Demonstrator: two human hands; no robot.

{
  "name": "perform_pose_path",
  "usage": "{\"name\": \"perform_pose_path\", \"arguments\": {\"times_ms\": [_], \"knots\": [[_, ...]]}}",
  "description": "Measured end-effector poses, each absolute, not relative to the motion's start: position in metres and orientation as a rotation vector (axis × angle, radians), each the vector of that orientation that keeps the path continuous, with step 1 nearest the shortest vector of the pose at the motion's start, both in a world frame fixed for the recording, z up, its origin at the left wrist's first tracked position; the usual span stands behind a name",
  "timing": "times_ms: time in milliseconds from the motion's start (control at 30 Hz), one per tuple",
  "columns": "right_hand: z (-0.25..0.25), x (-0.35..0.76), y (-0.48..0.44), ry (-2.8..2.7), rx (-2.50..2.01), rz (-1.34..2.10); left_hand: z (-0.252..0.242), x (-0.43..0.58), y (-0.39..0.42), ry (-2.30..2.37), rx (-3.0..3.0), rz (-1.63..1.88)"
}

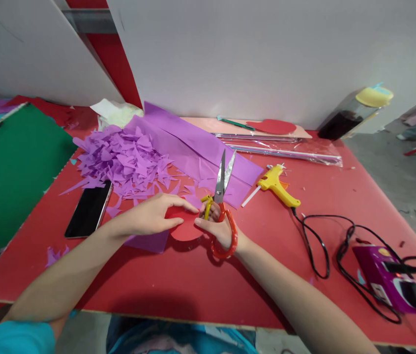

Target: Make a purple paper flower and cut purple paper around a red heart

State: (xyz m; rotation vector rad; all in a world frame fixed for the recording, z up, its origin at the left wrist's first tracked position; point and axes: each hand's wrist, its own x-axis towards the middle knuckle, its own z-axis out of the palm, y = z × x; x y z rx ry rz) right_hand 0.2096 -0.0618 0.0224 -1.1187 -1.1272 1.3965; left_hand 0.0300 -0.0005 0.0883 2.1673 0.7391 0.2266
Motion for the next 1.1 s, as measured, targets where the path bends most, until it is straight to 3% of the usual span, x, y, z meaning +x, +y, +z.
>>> {"name": "perform_pose_path", "arguments": {"times_ms": [267, 400, 1100], "knots": [[0.011, 0.209, -0.069, -1.256, -1.306, 1.297, 0.086, 0.031, -0.004, 0.651, 2.088, 0.304], [0.006, 0.21, -0.07, -1.216, -1.338, 1.19, 0.078, 0.031, -0.003, 0.859, 1.983, 0.403], [0.003, 0.206, -0.065, -1.066, -1.204, 1.062, 0.062, 0.047, -0.003, 1.004, 1.791, 0.53]]}}
